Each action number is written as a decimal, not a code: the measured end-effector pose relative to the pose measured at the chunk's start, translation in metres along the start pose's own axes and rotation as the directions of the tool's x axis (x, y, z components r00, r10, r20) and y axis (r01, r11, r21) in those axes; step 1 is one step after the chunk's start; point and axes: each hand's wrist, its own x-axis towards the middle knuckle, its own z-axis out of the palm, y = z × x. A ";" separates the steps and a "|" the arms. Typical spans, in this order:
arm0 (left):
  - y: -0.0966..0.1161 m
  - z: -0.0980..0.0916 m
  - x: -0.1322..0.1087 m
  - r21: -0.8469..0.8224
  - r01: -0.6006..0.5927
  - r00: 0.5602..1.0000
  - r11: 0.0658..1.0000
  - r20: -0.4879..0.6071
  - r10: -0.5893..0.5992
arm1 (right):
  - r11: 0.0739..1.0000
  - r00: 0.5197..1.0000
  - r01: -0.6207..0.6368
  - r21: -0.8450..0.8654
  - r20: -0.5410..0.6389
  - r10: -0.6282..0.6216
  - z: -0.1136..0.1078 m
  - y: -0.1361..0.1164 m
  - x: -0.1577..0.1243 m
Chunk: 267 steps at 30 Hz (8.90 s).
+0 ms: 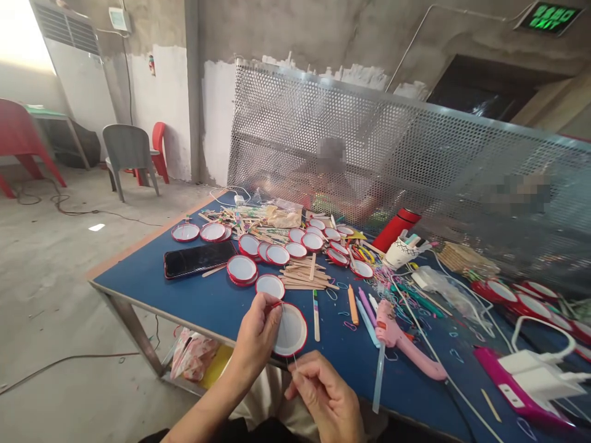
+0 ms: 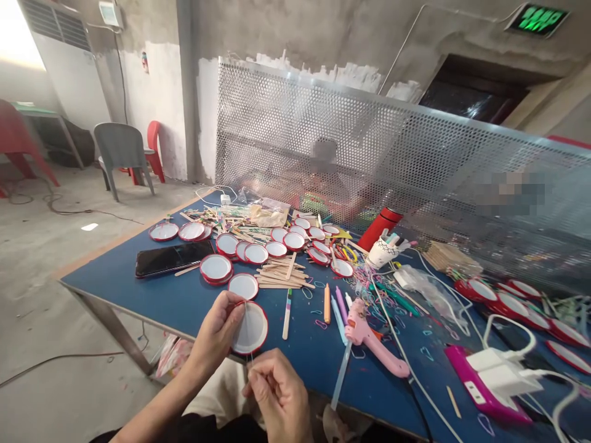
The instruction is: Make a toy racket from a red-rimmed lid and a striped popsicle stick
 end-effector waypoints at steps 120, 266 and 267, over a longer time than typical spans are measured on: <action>0.017 -0.022 0.001 -0.184 0.292 0.826 0.938 0.543 -0.151 | 0.594 0.849 0.492 -0.637 0.199 -0.491 -0.021 -0.020 0.092; 0.012 -0.001 -0.012 0.401 -0.070 0.959 0.913 0.279 -0.049 | 0.752 0.918 0.300 -0.587 -0.038 -0.396 -0.014 -0.029 0.053; 0.011 0.000 -0.012 0.407 -0.082 0.961 0.910 0.273 -0.035 | 0.727 0.909 0.313 -0.611 -0.029 -0.416 -0.012 -0.029 0.053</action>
